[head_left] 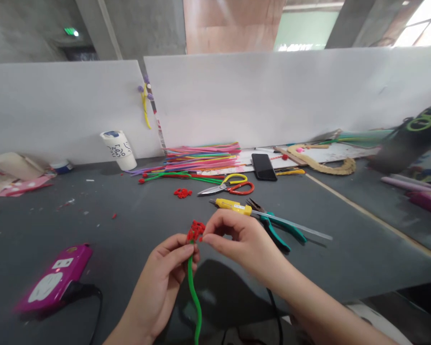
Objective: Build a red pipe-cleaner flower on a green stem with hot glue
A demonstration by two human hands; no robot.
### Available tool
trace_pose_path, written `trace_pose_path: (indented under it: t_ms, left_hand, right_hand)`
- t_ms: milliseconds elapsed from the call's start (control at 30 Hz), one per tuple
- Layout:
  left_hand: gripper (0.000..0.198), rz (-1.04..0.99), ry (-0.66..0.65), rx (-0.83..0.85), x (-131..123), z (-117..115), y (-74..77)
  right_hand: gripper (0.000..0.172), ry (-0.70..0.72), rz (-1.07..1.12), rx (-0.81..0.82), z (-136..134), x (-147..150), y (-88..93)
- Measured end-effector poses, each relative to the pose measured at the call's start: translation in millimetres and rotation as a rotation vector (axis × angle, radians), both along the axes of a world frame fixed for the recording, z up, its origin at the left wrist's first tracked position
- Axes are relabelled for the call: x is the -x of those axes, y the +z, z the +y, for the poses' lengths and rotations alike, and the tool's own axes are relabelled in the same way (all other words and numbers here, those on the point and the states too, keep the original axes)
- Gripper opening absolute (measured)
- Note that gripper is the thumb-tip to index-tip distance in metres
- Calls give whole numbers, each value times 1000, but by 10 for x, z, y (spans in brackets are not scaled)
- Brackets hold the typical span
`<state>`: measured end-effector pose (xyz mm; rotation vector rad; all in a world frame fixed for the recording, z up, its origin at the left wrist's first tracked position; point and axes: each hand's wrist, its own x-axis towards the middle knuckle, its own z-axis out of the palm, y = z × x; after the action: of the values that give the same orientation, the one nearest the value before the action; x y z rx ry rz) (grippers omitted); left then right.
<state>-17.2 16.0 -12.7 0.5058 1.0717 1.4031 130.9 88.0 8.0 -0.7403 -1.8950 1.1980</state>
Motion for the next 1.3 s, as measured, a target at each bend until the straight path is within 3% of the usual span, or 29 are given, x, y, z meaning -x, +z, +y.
trace_pose_path:
  t_ms: [267, 733, 833, 967, 1067, 1300]
  left_hand:
    - [3, 76, -19, 34, -51, -8, -19]
    - [4, 63, -38, 51, -65, -23, -8]
    - [3, 57, -43, 29, -57, -32, 0]
    - [3, 47, -52, -14, -55, -56, 36]
    - [2, 10, -73, -38, -64, -80, 62]
    - [4, -69, -72, -67, -86, -109, 87]
  right_hand:
    - [16, 41, -65, -236, -6, -81, 34]
    - [11, 21, -146, -392, -24, -87, 4]
    - [7, -42, -98, -527, -50, -75, -20]
    - [10, -164, -48, -860, -118, -78, -79]
    - [12, -175, -102, -1052, -163, -101, -125]
    - [10, -177, -118, -1191, -202, -130, -150]
